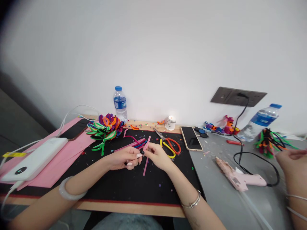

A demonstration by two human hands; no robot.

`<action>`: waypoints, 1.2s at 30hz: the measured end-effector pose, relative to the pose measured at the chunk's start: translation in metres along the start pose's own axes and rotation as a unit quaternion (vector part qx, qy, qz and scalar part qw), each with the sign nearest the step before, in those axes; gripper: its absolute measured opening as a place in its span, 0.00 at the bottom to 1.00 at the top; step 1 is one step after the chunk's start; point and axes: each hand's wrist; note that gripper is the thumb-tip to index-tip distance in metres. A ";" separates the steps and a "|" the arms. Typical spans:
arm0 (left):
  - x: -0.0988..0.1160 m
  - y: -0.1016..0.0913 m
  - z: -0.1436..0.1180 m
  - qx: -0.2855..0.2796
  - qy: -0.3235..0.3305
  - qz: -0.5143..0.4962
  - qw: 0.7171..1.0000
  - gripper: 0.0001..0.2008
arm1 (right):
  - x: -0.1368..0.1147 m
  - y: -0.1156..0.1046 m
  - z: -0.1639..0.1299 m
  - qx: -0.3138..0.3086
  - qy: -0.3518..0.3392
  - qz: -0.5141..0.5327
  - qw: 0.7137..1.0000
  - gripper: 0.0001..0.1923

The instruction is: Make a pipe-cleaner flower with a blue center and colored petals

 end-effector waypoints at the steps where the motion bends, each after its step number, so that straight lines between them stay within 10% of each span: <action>1: 0.000 0.000 0.000 0.001 -0.001 0.008 1.000 0.12 | -0.002 0.000 0.000 -0.009 -0.004 -0.011 1.000 0.11; 13: -0.002 0.004 0.006 0.102 0.083 0.262 0.956 0.14 | -0.004 0.000 -0.001 0.015 0.009 -0.049 0.999 0.12; 22: -0.003 0.009 0.005 0.183 0.200 0.544 0.794 0.14 | 0.001 0.010 0.003 0.080 0.089 0.132 0.984 0.13; 36: -0.004 0.005 0.010 0.261 0.190 0.303 0.896 0.15 | 0.002 -0.001 0.001 0.095 0.089 0.292 0.947 0.14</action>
Point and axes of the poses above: each hand's wrist, its own z-axis towards the middle knuckle, its own y-axis out of the palm, x = y × z, and after that the axes turned 5 degrees about -x, right-handed
